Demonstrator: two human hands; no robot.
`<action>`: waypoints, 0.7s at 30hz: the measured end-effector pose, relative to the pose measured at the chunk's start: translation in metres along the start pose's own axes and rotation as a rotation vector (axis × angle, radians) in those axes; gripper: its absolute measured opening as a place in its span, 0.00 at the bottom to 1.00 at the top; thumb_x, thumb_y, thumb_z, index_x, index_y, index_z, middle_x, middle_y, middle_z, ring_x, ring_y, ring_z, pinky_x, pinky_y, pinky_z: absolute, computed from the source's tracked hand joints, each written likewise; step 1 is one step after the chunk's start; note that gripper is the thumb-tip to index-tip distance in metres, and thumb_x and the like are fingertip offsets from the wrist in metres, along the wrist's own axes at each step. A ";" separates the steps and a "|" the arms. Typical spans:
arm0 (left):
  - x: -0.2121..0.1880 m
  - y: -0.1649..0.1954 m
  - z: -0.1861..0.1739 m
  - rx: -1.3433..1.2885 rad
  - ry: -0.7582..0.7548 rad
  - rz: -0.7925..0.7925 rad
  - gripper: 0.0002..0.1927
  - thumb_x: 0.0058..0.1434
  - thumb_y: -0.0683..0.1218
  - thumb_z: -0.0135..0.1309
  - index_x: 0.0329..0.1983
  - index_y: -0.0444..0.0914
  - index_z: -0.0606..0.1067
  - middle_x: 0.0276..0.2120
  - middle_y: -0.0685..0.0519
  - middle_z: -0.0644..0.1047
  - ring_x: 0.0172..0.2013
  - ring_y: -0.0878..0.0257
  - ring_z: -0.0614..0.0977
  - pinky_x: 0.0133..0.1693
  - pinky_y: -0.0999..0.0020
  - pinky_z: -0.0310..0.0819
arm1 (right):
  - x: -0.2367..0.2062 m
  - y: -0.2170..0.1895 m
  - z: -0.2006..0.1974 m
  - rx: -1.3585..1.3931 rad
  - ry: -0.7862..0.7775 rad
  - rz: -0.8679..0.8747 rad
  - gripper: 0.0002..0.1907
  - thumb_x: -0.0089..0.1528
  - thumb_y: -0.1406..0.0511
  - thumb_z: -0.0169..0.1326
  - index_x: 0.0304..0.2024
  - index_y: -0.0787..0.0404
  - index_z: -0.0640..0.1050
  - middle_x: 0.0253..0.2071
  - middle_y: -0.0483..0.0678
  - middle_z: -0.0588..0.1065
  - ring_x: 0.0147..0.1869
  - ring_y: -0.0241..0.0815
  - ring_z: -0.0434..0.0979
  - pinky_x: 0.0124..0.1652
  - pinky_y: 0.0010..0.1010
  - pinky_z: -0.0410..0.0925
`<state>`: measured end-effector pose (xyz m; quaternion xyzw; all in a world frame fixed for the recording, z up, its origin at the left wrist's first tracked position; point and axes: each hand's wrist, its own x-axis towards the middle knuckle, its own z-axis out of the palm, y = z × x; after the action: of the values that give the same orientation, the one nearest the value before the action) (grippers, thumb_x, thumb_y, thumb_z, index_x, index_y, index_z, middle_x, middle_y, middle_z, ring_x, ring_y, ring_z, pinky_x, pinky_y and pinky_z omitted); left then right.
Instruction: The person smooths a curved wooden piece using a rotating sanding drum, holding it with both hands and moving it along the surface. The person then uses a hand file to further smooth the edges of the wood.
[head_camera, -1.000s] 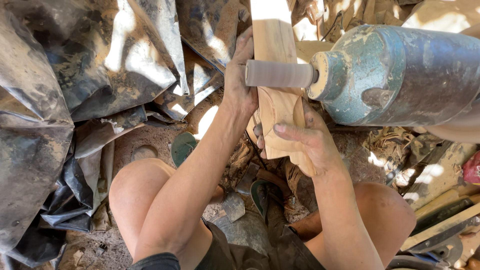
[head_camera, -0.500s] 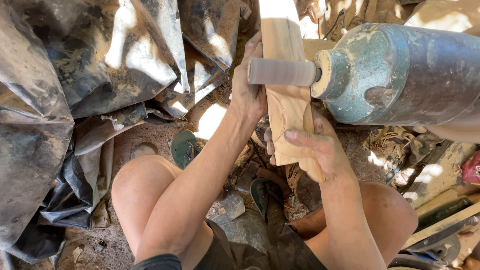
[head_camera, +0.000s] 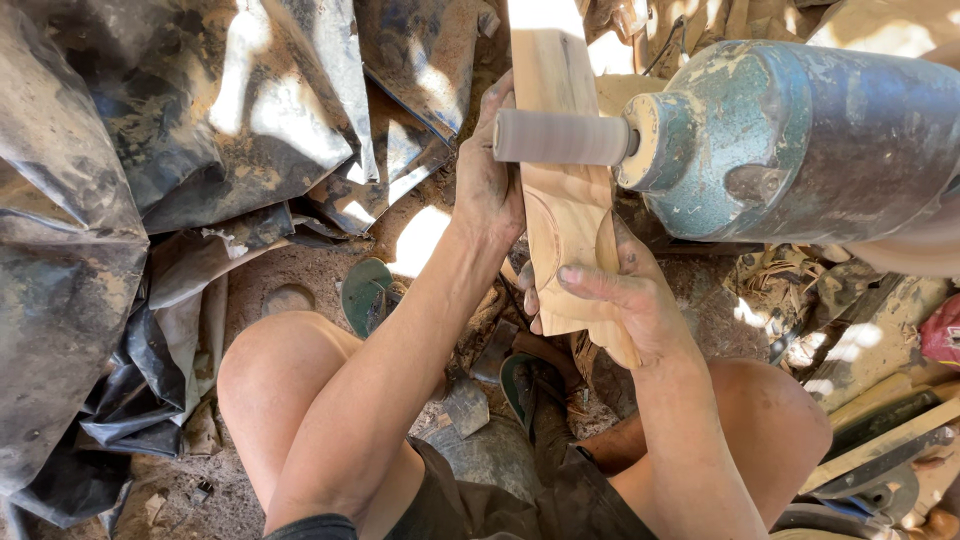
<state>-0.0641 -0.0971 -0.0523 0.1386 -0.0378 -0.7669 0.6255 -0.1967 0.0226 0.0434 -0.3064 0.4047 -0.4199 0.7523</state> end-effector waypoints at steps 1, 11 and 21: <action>0.000 0.000 0.000 -0.005 0.002 0.008 0.18 0.69 0.42 0.48 0.62 0.42 0.69 0.58 0.50 0.74 0.57 0.58 0.78 0.58 0.62 0.80 | 0.000 -0.001 0.001 0.002 -0.006 -0.004 0.31 0.56 0.68 0.61 0.60 0.67 0.70 0.40 0.59 0.78 0.38 0.50 0.83 0.35 0.42 0.80; 0.020 0.003 -0.004 0.090 0.029 0.057 0.18 0.73 0.47 0.49 0.64 0.41 0.69 0.57 0.51 0.73 0.56 0.60 0.78 0.58 0.61 0.79 | 0.015 -0.008 -0.002 0.006 0.010 0.036 0.29 0.56 0.68 0.62 0.59 0.70 0.72 0.41 0.60 0.79 0.38 0.51 0.83 0.35 0.42 0.80; 0.023 0.002 -0.010 -0.015 -0.026 0.044 0.12 0.81 0.44 0.45 0.65 0.41 0.65 0.59 0.52 0.70 0.58 0.59 0.76 0.61 0.59 0.77 | 0.015 -0.009 0.001 0.008 0.002 0.024 0.30 0.56 0.69 0.61 0.60 0.69 0.71 0.41 0.59 0.78 0.38 0.49 0.83 0.36 0.41 0.80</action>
<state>-0.0636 -0.1190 -0.0648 0.1230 -0.0432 -0.7549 0.6427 -0.1944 0.0051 0.0457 -0.2983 0.4075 -0.4128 0.7579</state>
